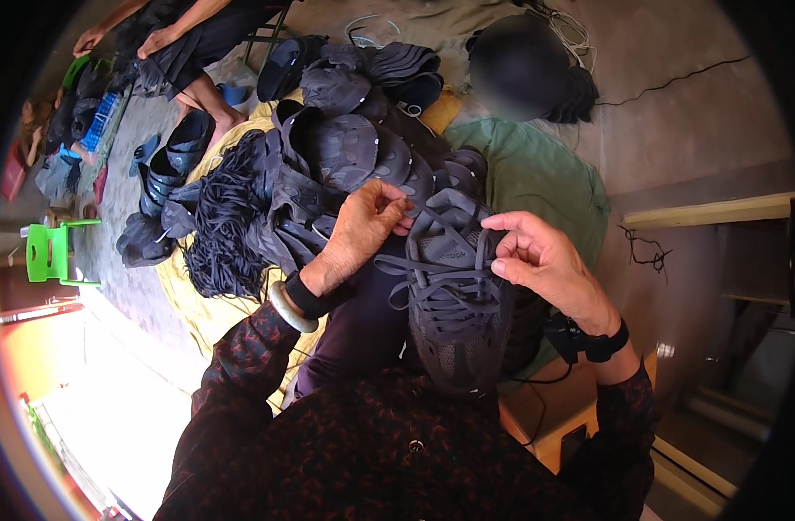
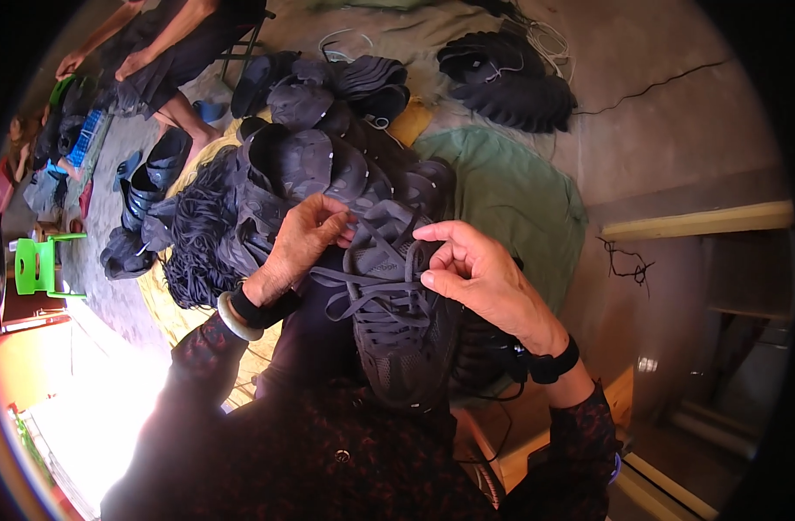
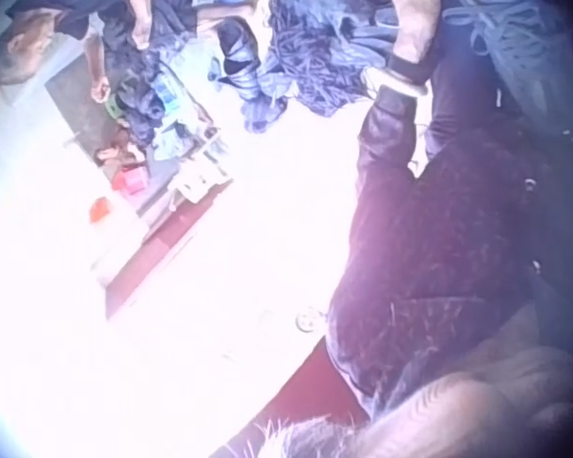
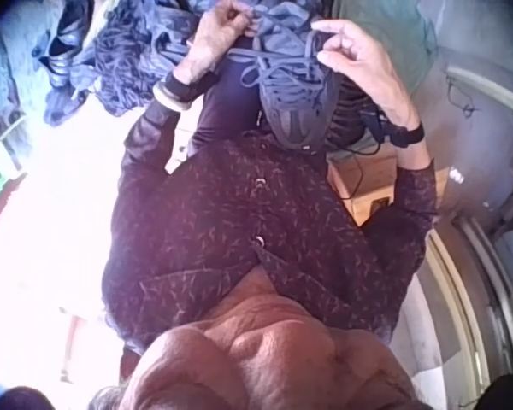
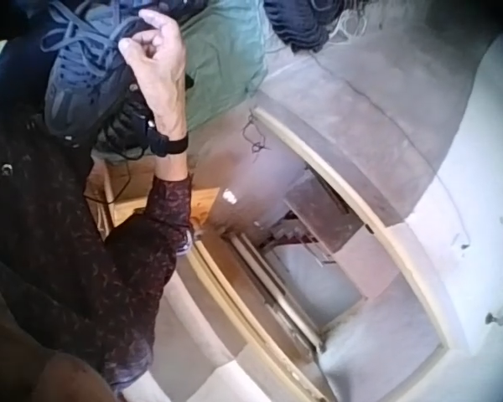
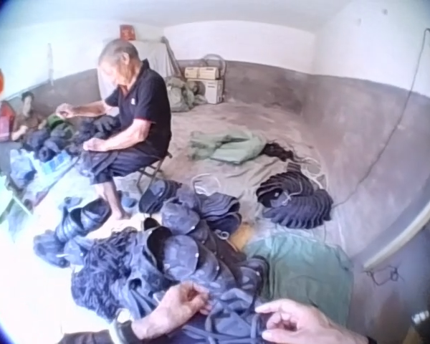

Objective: Manually insertion and tracking of laces through the eyelets of a manufactured shoe upper.

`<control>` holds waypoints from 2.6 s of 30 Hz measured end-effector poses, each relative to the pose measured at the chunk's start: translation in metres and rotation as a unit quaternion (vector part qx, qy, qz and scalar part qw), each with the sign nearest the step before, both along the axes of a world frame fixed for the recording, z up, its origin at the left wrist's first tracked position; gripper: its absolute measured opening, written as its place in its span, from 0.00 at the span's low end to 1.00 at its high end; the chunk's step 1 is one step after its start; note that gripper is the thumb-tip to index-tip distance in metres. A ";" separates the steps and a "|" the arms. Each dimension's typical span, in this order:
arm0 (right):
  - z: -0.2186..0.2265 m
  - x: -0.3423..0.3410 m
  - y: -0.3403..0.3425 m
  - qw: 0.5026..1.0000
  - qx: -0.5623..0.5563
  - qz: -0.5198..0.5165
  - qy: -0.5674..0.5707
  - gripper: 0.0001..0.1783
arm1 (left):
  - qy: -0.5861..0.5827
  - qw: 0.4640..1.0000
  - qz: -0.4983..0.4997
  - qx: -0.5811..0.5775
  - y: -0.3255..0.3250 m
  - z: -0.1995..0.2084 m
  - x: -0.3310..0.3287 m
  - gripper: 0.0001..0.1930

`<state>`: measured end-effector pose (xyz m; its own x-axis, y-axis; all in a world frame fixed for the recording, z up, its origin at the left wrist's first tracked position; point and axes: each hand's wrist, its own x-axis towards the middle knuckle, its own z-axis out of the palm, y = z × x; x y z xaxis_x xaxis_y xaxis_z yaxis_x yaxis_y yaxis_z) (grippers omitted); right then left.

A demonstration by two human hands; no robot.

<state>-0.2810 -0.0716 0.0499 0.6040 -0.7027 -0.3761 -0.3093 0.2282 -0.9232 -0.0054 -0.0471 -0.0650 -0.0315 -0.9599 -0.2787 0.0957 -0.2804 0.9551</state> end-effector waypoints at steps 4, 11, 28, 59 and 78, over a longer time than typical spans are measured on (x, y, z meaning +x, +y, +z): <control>-0.001 0.002 0.002 1.000 0.001 -0.012 0.005 0.26 | 0.029 0.996 0.082 -0.032 0.013 0.007 0.002 0.14; -0.003 0.003 0.000 1.000 -0.022 -0.003 0.004 0.24 | -0.082 0.994 -0.068 -0.038 0.049 0.024 0.019 0.18; -0.001 0.008 -0.002 0.996 -0.075 0.013 0.055 0.21 | 0.049 0.990 -0.135 0.008 0.047 0.038 0.013 0.10; -0.090 -0.025 0.005 0.981 0.054 -0.154 -0.103 0.28 | -0.003 0.985 -0.140 0.098 0.012 0.046 -0.006 0.30; -0.030 -0.027 0.055 0.932 0.166 -0.147 -0.287 0.14 | 0.094 0.976 -0.182 -0.077 0.070 0.072 0.014 0.35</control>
<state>-0.3081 -0.0169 0.0197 0.5721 -0.7723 -0.2762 0.3349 0.5274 -0.7809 0.0086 0.0233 0.0070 -0.4150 -0.9055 -0.0879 0.1936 -0.1823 0.9640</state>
